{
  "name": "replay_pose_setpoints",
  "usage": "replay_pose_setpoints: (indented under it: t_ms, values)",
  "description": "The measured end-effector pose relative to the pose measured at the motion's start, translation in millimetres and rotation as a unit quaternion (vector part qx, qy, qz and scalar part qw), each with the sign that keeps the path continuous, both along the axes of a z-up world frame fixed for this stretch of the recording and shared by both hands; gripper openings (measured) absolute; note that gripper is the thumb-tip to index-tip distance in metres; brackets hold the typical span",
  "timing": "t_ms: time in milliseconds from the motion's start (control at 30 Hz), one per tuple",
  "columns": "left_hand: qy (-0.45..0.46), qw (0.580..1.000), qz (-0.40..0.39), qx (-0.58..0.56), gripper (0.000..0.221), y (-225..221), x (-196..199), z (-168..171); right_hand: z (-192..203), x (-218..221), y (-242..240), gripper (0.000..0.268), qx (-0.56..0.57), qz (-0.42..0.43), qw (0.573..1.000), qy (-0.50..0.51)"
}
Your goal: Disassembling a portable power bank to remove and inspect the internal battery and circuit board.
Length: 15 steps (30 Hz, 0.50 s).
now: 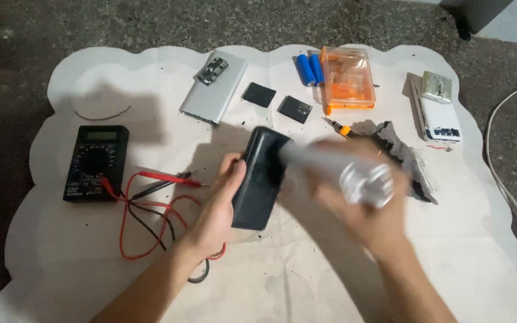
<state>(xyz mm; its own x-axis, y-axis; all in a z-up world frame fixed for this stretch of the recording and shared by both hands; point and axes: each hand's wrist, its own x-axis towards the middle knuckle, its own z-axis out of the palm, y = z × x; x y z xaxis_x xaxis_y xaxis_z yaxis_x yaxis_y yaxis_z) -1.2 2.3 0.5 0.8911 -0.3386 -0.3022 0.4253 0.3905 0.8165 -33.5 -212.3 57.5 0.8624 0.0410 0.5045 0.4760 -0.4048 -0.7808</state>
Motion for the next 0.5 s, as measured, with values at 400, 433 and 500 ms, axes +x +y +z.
replay_pose_setpoints:
  t_ms: [400,433,500]
  values:
    - [-0.055,0.990,-0.050,-0.123,0.035,6,-1,21,-15,32,-80,0.042,-0.180,-0.160,0.970,0.036]
    - [-0.055,0.989,-0.049,-0.125,0.035,6,-1,20,-20,33,-80,0.042,-0.181,-0.160,0.970,0.035]
    - [-0.074,0.985,-0.056,-0.148,0.034,8,-1,16,-29,36,-80,0.054,-0.303,-0.044,0.952,0.031]
